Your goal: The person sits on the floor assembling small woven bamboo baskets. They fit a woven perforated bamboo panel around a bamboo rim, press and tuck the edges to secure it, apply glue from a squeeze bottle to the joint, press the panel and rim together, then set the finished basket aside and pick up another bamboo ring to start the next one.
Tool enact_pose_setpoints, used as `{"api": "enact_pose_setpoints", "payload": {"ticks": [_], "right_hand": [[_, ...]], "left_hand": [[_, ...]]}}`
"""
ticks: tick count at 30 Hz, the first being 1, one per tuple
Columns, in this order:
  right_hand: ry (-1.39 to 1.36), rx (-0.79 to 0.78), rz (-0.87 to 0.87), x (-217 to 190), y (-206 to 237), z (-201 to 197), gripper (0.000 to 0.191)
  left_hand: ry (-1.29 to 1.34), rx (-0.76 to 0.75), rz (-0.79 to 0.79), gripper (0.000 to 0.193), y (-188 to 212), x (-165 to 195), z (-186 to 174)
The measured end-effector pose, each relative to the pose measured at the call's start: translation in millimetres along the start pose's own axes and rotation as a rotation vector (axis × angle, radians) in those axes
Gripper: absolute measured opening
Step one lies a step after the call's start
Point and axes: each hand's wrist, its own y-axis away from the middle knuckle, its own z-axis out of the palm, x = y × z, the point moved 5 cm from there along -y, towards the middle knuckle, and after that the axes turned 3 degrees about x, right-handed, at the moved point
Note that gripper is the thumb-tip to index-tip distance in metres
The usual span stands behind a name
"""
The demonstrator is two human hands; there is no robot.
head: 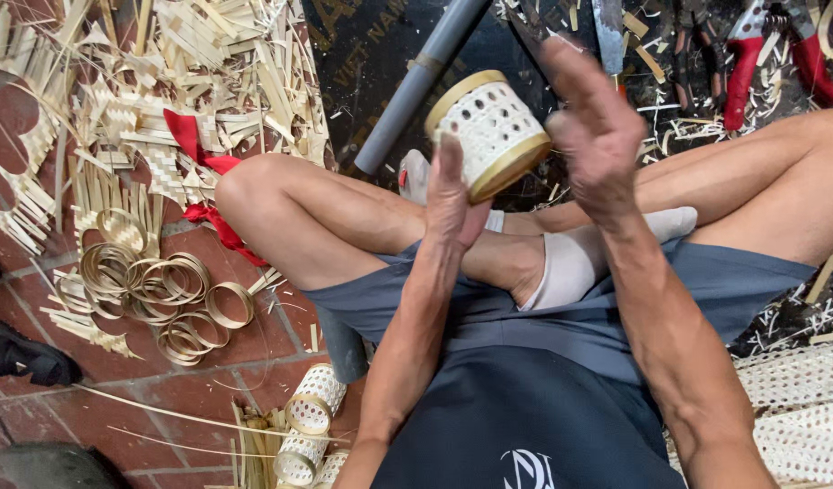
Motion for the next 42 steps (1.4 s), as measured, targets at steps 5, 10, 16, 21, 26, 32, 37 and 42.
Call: {"api": "enact_pose_setpoints", "payload": {"ticks": [5, 10, 16, 21, 26, 32, 37, 42], "right_hand": [[0.443, -0.071, -0.160, -46, 13, 30, 0.063], [0.735, -0.155, -0.313, -73, 19, 44, 0.069], [0.639, -0.165, -0.184, -71, 24, 39, 0.050], [0.265, -0.038, -0.059, -57, 18, 10, 0.052], [0.205, -0.083, 0.040, -34, 20, 8, 0.051], [0.019, -0.024, 0.067, -25, 20, 3, 0.036], [-0.070, -0.057, 0.009, -42, 19, -5, 0.073], [-0.085, -0.130, -0.022, -53, 30, -2, 0.077]], "left_hand": [[-0.005, 0.076, 0.139, 0.097, -1, 17, 10], [0.089, 0.060, 0.078, 0.094, -1, 19, 28], [0.243, 0.130, -0.128, 0.087, 17, 1, 53], [0.410, 0.095, -0.278, 0.089, 26, -3, 66], [0.454, 0.105, -0.322, 0.091, 34, -12, 68], [0.434, 0.072, -0.307, 0.090, 34, -17, 71], [-0.164, -0.065, 0.249, 0.113, 40, 25, 75], [-0.778, -0.376, 0.596, 0.136, 65, 38, 99]]}}
